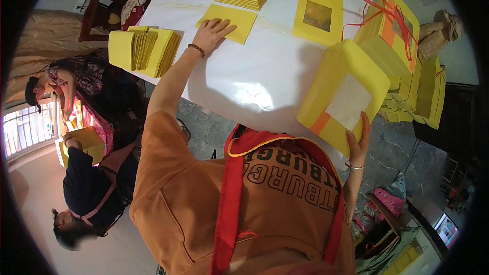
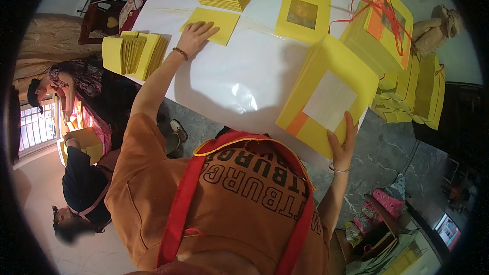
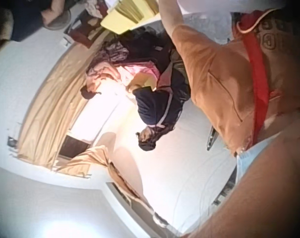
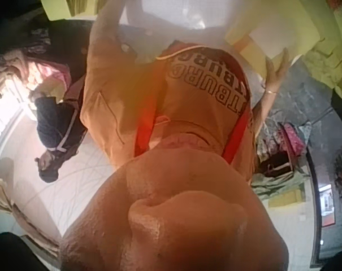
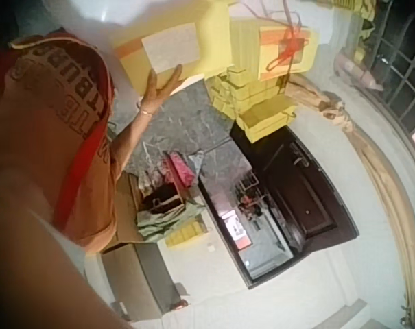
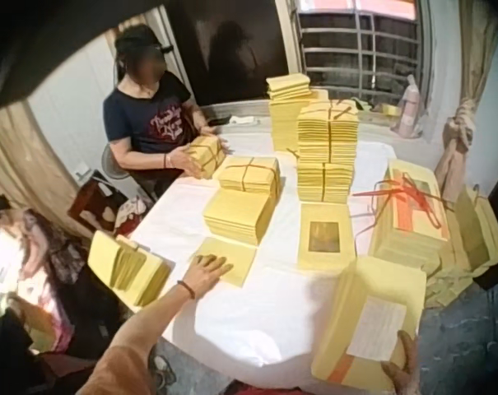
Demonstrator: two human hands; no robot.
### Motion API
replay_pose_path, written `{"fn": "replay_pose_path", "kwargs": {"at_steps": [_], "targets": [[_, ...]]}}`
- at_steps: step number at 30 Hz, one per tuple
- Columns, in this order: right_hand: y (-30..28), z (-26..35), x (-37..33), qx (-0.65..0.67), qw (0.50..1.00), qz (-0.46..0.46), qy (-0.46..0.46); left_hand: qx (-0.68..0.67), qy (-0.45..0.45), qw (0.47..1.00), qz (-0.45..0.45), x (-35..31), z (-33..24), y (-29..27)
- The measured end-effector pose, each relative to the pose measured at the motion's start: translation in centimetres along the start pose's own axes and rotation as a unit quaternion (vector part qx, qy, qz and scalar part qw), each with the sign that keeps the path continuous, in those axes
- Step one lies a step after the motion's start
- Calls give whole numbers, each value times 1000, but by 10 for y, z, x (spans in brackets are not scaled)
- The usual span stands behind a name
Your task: The recorder is folding and stacking individual yellow paper sheets into larger piles.
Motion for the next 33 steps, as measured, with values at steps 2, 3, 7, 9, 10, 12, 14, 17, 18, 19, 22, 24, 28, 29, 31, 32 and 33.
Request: {"fn": "replay_pose_path", "kwargs": {"at_steps": [2,3,7,9,10,12,14,17,18,19,22,24,28,29,31,32,33], "targets": [[0,-5,-4,22,1000,-8,11,-9,-20,1000,17,-5,7,13],[0,-8,-5,46,999,-16,23,-8,-33,999,15,-3,11,14],[1,-4,-3,83,996,-14,21,-36,-44,998,16,-3,20,21],[0,-3,-4,69,997,-27,10,-58,-52,997,27,0,19,26],[0,-3,-4,69,997,-27,11,-79,-60,994,38,1,20,30],[0,-2,-3,58,998,-18,10,-96,-55,993,31,0,22,32],[0,-1,-2,62,998,-18,13,-115,-47,992,24,1,20,30],[0,-1,-2,64,998,-16,21,-110,-81,987,89,9,20,37],[1,-2,-2,63,998,-13,23,-101,-94,985,103,11,19,36],[1,-3,-1,63,997,-18,26,-92,-107,983,116,13,19,37],[1,1,1,74,997,-13,6,-91,-91,988,85,6,22,39],[2,4,2,92,996,-14,-5,-94,-75,990,69,3,19,38],[1,3,-1,111,994,-17,-6,-95,-71,991,58,6,11,35],[-1,3,-3,104,994,-15,-2,-87,-83,990,69,7,8,39],[-1,3,-3,94,995,-17,7,-76,-73,993,58,8,7,36],[0,3,-2,108,994,-16,6,-68,-63,995,49,13,2,37],[-1,0,-3,119,993,-19,10,-68,-56,993,78,19,0,39]]}}
Point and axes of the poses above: each hand's wrist, its own x-axis towards the middle knuckle, its own y-axis out of the palm, z = x × y, the point moved 10 cm from there along x, towards the middle knuckle, and after that the axes turned 1 degree about -z, right-handed, at the moved point
